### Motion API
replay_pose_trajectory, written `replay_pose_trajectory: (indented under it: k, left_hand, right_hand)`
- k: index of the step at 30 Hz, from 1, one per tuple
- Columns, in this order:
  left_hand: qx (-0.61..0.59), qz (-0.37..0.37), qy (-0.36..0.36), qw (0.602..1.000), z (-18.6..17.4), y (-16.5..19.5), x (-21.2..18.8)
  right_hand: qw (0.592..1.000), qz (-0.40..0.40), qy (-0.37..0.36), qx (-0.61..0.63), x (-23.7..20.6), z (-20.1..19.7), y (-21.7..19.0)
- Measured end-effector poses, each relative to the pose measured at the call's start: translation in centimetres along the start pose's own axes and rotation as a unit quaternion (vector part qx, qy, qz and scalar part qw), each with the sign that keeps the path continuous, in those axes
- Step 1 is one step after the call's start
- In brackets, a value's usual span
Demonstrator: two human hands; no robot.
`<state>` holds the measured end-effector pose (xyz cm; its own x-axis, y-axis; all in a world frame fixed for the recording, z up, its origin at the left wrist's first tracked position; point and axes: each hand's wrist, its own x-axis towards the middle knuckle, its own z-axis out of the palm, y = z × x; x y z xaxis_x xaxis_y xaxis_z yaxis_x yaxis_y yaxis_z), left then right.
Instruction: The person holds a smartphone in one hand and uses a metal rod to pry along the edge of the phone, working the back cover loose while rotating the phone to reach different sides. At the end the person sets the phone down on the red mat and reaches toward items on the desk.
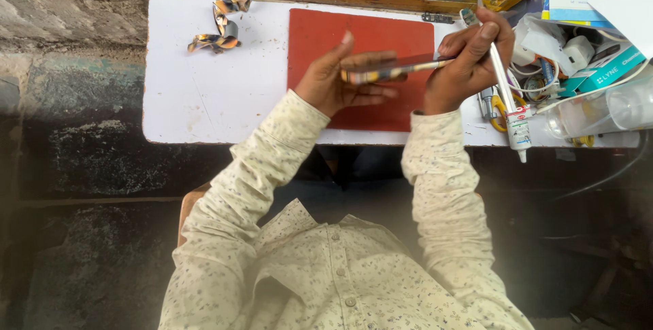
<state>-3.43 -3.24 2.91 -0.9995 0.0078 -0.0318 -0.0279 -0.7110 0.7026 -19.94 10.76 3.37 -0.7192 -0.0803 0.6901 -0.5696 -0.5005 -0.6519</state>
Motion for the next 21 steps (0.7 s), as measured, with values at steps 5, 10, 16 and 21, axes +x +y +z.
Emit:
replay_pose_trajectory:
  k: [5,10,16,21]
  left_hand:
    - [0.214,-0.093,-0.016,0.972,0.2,0.7,1.1]
    - [0.25,-0.087,0.036,0.964,0.3,-2.1,4.4]
    - [0.196,0.012,0.134,0.971,-0.7,-3.5,5.3]
    - [0.188,0.056,0.181,0.964,-1.0,-3.5,5.9]
  right_hand:
    - [0.991,-0.029,-0.132,-0.015,0.4,-0.3,-0.3]
    - [0.978,-0.025,-0.202,-0.035,0.1,1.4,-0.3]
    - [0.972,0.0,-0.227,-0.056,1.6,-0.3,-4.2]
    - [0.932,0.115,-0.344,0.001,0.6,-1.6,-7.6]
